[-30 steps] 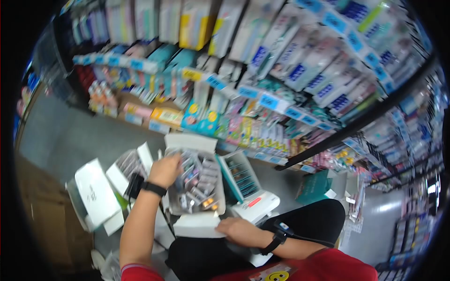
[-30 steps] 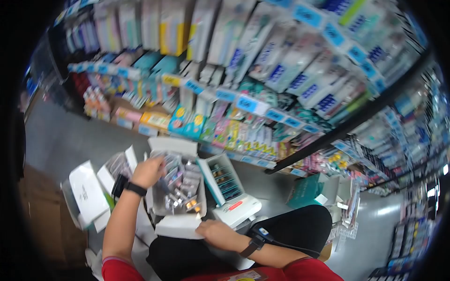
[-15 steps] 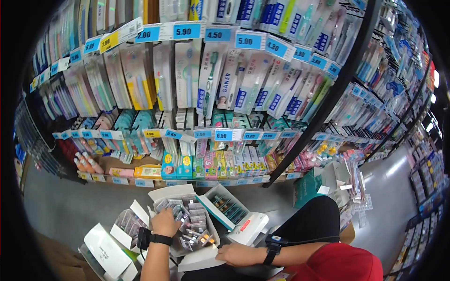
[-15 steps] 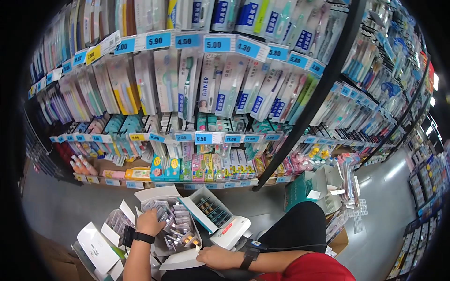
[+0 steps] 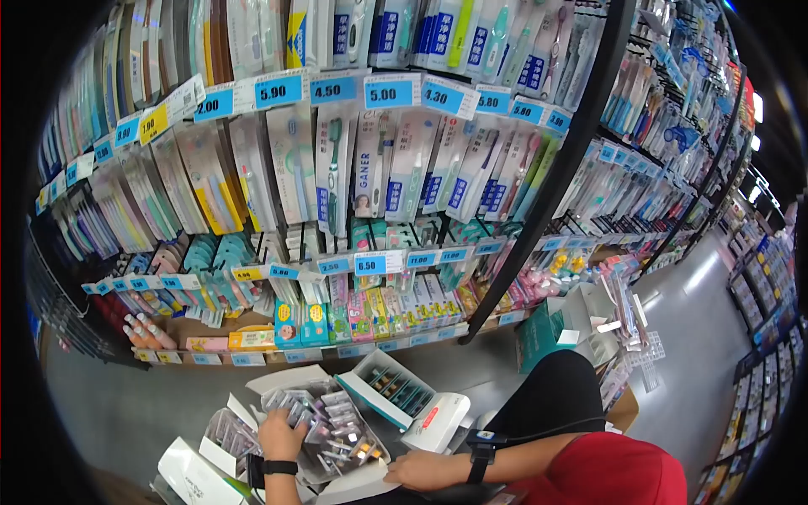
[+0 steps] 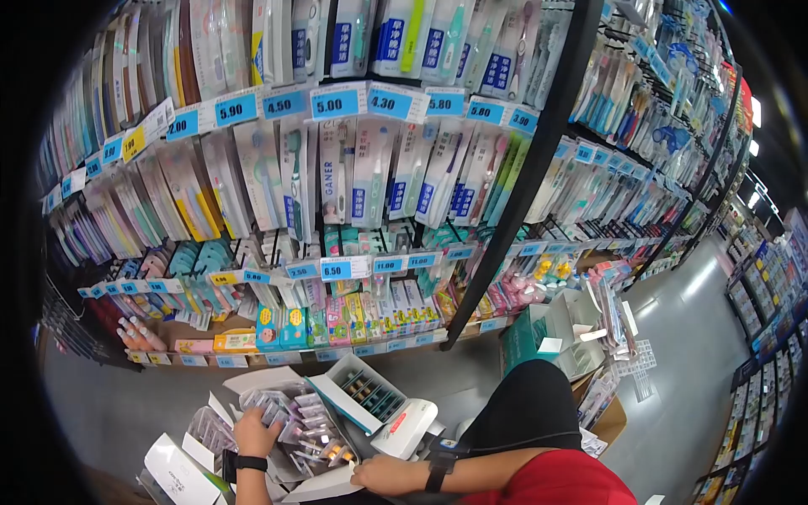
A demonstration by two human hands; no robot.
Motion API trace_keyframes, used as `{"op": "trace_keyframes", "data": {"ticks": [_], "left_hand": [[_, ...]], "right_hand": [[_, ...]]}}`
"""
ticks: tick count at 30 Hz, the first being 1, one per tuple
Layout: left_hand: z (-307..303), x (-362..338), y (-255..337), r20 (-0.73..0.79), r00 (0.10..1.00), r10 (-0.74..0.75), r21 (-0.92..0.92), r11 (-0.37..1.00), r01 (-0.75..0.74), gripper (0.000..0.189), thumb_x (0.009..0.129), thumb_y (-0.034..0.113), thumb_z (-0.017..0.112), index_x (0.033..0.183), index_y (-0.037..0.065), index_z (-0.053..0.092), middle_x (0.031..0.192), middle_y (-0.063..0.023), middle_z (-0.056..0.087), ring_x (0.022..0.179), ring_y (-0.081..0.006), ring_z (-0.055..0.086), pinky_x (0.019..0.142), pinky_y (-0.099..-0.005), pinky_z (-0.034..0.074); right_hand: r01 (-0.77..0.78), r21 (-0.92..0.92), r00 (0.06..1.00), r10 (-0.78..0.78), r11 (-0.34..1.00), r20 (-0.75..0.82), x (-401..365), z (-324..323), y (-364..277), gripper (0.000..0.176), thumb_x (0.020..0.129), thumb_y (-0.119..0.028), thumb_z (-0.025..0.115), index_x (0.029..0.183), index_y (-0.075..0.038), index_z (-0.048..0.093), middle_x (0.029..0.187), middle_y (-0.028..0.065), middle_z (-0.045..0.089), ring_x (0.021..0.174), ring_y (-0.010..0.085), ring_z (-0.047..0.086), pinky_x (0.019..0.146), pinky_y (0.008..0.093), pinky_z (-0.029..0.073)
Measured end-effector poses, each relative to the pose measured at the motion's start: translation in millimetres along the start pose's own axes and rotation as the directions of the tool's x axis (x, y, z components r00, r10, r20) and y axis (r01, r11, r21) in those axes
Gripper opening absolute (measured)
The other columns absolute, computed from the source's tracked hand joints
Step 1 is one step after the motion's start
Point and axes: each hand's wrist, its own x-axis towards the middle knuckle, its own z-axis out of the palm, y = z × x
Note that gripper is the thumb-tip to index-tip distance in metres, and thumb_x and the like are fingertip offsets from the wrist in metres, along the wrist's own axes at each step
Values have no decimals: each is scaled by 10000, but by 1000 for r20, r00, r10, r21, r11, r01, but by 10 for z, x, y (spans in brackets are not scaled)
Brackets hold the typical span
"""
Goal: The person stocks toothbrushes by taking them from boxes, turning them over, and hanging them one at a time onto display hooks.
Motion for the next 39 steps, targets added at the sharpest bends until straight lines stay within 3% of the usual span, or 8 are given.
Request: {"op": "trace_keyframes", "data": {"ticks": [3,4,7,19,27,29,33,39], "left_hand": [[44,-7,-39,16,999,-31,51,998,31,389,622,277,799,889,30,661,922,-178,640,823,-371,631,740,-444,512],[36,-2,-26,27,999,-44,51,998,42,390,623,282,800,887,31,661,918,-180,641,824,-371,631,743,-445,512],[75,-4,-75,22,998,-61,64,996,59,404,621,301,804,887,33,662,908,-182,647,836,-371,632,754,-446,510],[251,-16,-114,37,993,-113,120,987,108,454,639,354,780,947,45,654,998,-185,621,900,-370,625,792,-449,513],[343,148,72,283,893,-350,219,930,295,544,711,317,732,1134,24,555,1205,-239,517,1007,-401,605,867,-455,508],[342,123,191,268,884,-383,208,919,335,551,723,302,724,1154,14,538,1240,-243,495,1029,-405,597,881,-450,502],[393,-56,284,122,913,-389,186,913,364,556,719,295,719,1157,1,543,1220,-249,515,1037,-405,590,905,-433,488],[369,-10,338,115,907,-406,150,909,388,558,714,293,727,1146,-19,559,1173,-251,561,1103,-375,555,948,-418,457]], "right_hand": [[-27,-78,995,34,997,90,-19,-142,-112,156,806,-118,562,934,-36,601,879,122,629,869,312,628,745,413,498],[25,-184,998,-14,983,60,-30,-155,-89,151,807,-216,585,857,-82,630,778,142,651,718,317,647,616,428,507],[21,-205,996,-3,978,86,-48,-354,-182,156,782,-225,588,814,-81,641,773,140,644,710,331,639,618,439,500],[97,-68,993,-92,993,80,-152,-1111,-210,232,827,-235,567,871,-19,641,752,214,637,703,402,617,611,472,486],[80,-15,995,-79,997,54,-215,-1316,-203,218,827,-216,591,928,-32,653,810,203,648,731,396,614,654,470,489],[108,27,993,-106,994,-58,-221,-1003,0,218,817,-206,617,946,-34,652,844,190,654,750,386,619,648,472,490],[148,-24,982,-144,989,120,-480,-1216,-152,197,799,-205,628,896,-33,638,825,185,640,774,370,624,667,465,496],[220,34,976,-220,975,-8,-556,-1169,97,168,778,-196,600,809,-37,644,747,165,639,706,352,630,606,446,495]]}}
